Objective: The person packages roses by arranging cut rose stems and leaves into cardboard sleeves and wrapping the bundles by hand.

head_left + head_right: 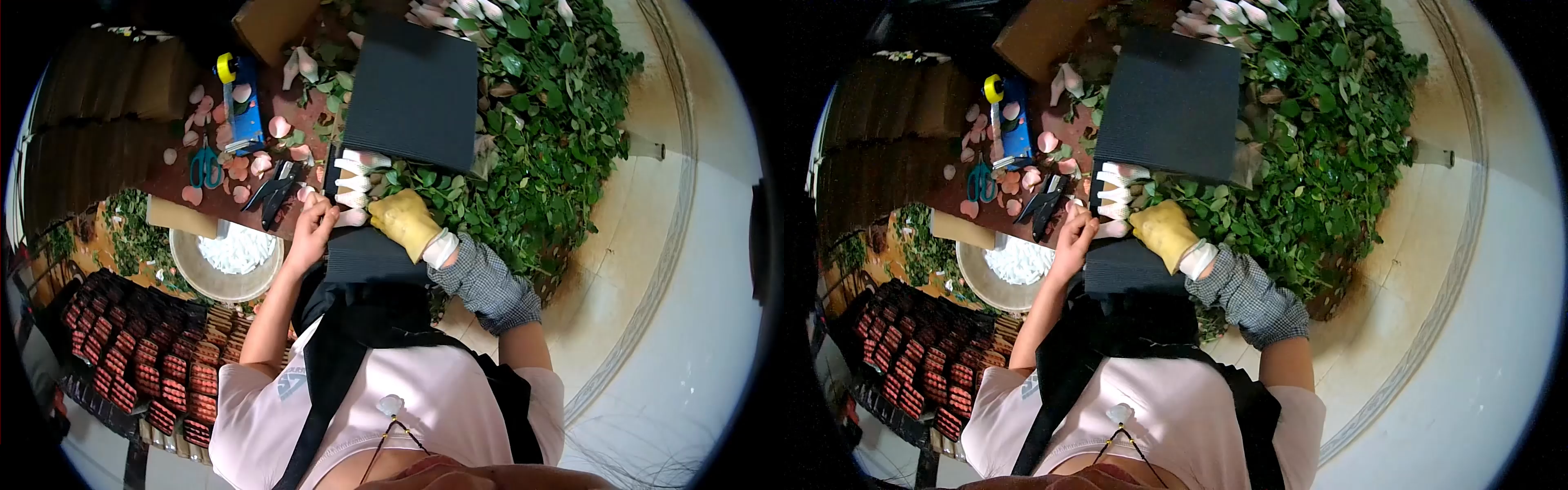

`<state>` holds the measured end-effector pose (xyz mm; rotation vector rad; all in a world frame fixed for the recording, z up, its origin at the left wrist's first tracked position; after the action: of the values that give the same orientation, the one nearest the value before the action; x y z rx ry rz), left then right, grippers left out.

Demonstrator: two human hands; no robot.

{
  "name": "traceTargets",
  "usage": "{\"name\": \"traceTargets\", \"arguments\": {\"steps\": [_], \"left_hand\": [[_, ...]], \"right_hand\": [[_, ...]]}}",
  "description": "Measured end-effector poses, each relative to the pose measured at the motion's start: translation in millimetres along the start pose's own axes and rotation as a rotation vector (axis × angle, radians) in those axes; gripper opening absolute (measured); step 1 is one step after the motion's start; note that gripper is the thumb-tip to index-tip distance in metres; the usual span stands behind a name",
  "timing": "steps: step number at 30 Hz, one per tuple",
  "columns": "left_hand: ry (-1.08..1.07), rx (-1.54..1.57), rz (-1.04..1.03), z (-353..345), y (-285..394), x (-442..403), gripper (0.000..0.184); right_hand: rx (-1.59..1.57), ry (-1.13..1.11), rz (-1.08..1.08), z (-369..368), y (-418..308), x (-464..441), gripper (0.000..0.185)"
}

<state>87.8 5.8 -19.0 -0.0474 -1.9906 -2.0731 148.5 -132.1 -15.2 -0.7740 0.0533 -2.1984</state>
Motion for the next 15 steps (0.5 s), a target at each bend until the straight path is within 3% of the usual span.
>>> {"name": "traceTargets", "arguments": {"steps": [1,3,5,7,9,12,13,15], "left_hand": [[0.051,0.017,-0.022,9.6,8.3,0.2,0.011],[0.317,0.433,0.296,35.7,13.9,-6.6,0.015],[0.390,0.056,-0.193,75.8,75.6,-21.6,0.018],[0.085,0.026,-0.023,55.5,51.7,-23.3,0.024],[-0.002,-0.412,0.106,37.5,23.6,-25.1,0.026],[-0.068,-0.683,0.051,7.6,28.2,-37.9,0.042],[-0.136,-0.790,0.087,-3.3,34.5,-39.2,0.043],[-0.132,-0.739,-0.123,-18.4,35.1,-40.8,0.040]], "right_hand": [[0.021,-0.006,0.021,-1.0,-3.4,-2.7,0.020],[0.055,0.019,0.033,6.9,12.4,4.6,0.021],[-0.096,0.112,0.149,25.9,1.4,16.9,0.021],[-0.287,0.288,0.206,48.1,1.4,32.7,0.020],[-0.317,0.409,0.145,75.5,0.2,36.8,0.019],[0.001,0.065,-0.111,50.6,12.1,17.0,0.023],[0.005,0.066,-0.114,41.0,13.2,13.1,0.023],[0.222,0.026,-0.024,21.6,8.9,0.5,0.025]]}}
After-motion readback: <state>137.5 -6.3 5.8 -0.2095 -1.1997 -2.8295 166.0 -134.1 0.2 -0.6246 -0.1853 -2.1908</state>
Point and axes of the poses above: each hand's wrist, its own x-axis away from the middle knuckle, its own z-axis out of the back of the hand, y = z × x, the point moved 9 cm from there along -x, towards the middle knuckle, and after that the axes turned 6 degrees about y, right-handed, at the moved point
